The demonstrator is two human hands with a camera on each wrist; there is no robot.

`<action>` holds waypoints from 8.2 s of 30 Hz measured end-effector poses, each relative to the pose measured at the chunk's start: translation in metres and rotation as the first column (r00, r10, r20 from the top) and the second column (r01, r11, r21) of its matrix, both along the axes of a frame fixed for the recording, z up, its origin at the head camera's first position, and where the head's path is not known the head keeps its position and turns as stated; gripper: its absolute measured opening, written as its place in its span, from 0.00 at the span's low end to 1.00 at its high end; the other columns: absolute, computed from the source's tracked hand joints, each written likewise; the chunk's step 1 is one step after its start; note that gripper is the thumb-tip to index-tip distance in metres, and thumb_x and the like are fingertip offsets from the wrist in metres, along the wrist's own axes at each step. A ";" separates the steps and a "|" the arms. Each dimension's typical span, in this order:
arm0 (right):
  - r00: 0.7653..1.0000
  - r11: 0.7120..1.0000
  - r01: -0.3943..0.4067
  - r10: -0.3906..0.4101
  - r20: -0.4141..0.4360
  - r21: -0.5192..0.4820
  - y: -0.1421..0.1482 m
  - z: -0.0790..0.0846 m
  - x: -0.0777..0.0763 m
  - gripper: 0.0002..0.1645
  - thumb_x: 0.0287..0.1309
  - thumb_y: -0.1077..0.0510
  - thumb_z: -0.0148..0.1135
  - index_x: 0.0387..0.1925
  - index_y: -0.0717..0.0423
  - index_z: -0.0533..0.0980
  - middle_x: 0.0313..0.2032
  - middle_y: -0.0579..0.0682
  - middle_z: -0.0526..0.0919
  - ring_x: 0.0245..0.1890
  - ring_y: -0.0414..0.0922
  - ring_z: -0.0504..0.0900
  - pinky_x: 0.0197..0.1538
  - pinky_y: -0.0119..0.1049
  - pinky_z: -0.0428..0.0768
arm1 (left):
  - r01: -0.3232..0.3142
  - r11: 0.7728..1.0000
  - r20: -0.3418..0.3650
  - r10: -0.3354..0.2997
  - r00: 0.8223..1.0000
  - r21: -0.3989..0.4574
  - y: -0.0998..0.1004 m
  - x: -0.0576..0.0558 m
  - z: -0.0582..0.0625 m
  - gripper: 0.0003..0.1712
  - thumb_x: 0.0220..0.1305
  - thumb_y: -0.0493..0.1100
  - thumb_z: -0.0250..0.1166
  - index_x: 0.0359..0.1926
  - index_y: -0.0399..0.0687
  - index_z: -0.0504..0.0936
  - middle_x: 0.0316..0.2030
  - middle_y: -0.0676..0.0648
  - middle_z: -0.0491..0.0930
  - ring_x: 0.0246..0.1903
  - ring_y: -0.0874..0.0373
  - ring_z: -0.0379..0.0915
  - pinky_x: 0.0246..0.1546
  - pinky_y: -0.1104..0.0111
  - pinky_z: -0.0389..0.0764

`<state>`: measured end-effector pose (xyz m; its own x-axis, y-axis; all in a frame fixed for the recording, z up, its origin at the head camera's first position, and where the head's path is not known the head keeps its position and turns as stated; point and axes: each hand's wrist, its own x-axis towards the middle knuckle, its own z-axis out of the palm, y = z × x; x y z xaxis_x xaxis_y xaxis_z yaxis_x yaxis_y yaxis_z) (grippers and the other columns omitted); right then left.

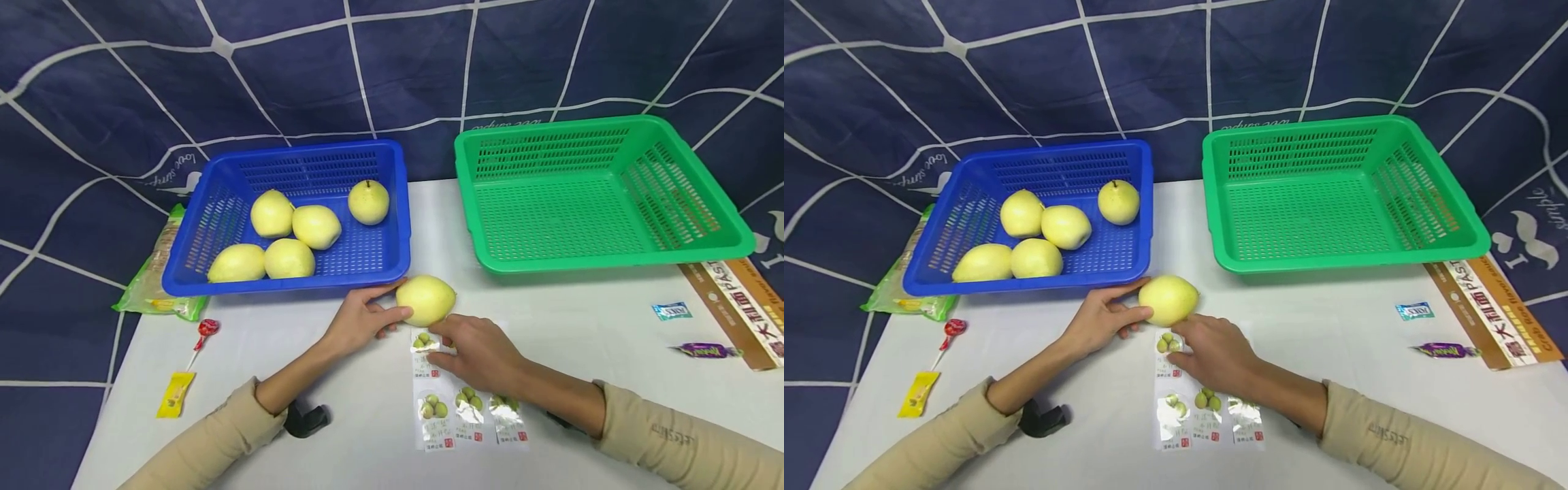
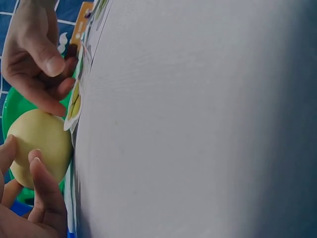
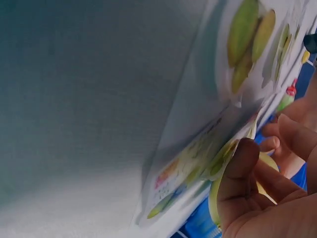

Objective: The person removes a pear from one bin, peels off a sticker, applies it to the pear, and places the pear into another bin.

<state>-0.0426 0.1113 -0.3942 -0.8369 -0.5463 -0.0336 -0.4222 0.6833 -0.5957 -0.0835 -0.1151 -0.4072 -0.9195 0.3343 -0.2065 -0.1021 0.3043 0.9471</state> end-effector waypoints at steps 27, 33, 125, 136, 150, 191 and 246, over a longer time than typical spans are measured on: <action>0.991 0.952 -0.104 0.125 0.054 -0.287 0.011 0.003 0.001 0.15 0.56 0.68 0.68 0.25 0.47 0.74 0.21 0.34 0.76 0.22 0.32 0.73 0.28 0.29 0.76 | -0.045 0.999 0.015 0.045 0.999 -0.006 0.001 0.009 0.001 0.29 0.58 0.45 0.74 0.62 0.54 0.80 0.16 0.43 0.79 0.13 0.56 0.68 0.13 0.74 0.63; 0.991 0.888 -0.132 0.120 -0.056 -0.440 0.016 0.014 -0.005 0.15 0.54 0.72 0.68 0.27 0.50 0.74 0.23 0.37 0.77 0.23 0.33 0.75 0.26 0.28 0.79 | -0.022 1.000 -0.001 0.022 1.000 -0.001 0.001 0.008 0.001 0.29 0.58 0.44 0.74 0.62 0.52 0.79 0.16 0.41 0.79 0.13 0.56 0.67 0.12 0.74 0.62; 0.831 0.820 0.264 0.073 0.551 -0.507 0.020 0.007 -0.050 0.26 0.76 0.56 0.43 0.70 0.59 0.66 0.66 0.55 0.71 0.62 0.49 0.73 0.63 0.47 0.72 | 0.124 0.987 -0.308 -0.151 0.939 -0.105 0.009 0.015 0.007 0.32 0.62 0.36 0.70 0.67 0.48 0.73 0.64 0.37 0.68 0.43 0.52 0.82 0.42 0.73 0.82; 0.727 0.765 0.355 0.134 0.673 -0.537 0.014 0.003 -0.049 0.22 0.75 0.55 0.50 0.66 0.49 0.67 0.53 0.57 0.80 0.45 0.53 0.83 0.48 0.50 0.82 | 0.134 0.991 -0.317 -0.134 0.939 -0.025 0.008 0.012 0.006 0.29 0.58 0.32 0.72 0.62 0.41 0.78 0.65 0.29 0.65 0.53 0.45 0.77 0.45 0.72 0.82; 0.809 0.810 0.227 0.152 0.568 -0.540 0.015 0.000 -0.047 0.33 0.67 0.57 0.62 0.70 0.52 0.62 0.55 0.57 0.77 0.48 0.51 0.80 0.46 0.48 0.83 | 0.147 0.988 -0.299 -0.157 0.941 -0.056 0.007 0.009 0.007 0.31 0.60 0.35 0.71 0.65 0.44 0.75 0.64 0.37 0.69 0.60 0.47 0.70 0.47 0.72 0.80; 0.961 0.973 -0.018 0.080 0.265 -0.231 0.031 0.010 -0.036 0.52 0.63 0.51 0.67 0.76 0.62 0.48 0.73 0.58 0.57 0.68 0.50 0.66 0.67 0.45 0.68 | 0.159 0.987 -0.245 -0.155 0.957 -0.002 0.005 0.006 0.007 0.33 0.58 0.31 0.71 0.65 0.40 0.75 0.64 0.36 0.70 0.55 0.46 0.75 0.47 0.70 0.81; 0.636 -0.157 0.629 -0.458 0.621 -0.761 0.191 0.019 -0.031 0.46 0.62 0.75 0.59 0.71 0.37 0.57 0.65 0.46 0.58 0.64 0.43 0.65 0.35 0.33 0.85 | 0.180 0.984 -0.371 -0.170 0.913 -0.006 0.104 -0.049 0.126 0.36 0.60 0.44 0.73 0.69 0.54 0.72 0.50 0.51 0.82 0.26 0.61 0.79 0.20 0.70 0.68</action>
<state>-0.0739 0.3021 -0.3754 -0.8913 0.4398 -0.1102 -0.1042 -0.4353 -0.8942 -0.1321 -0.0110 -0.2807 -0.8549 0.4976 0.1468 0.3079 0.2590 0.9155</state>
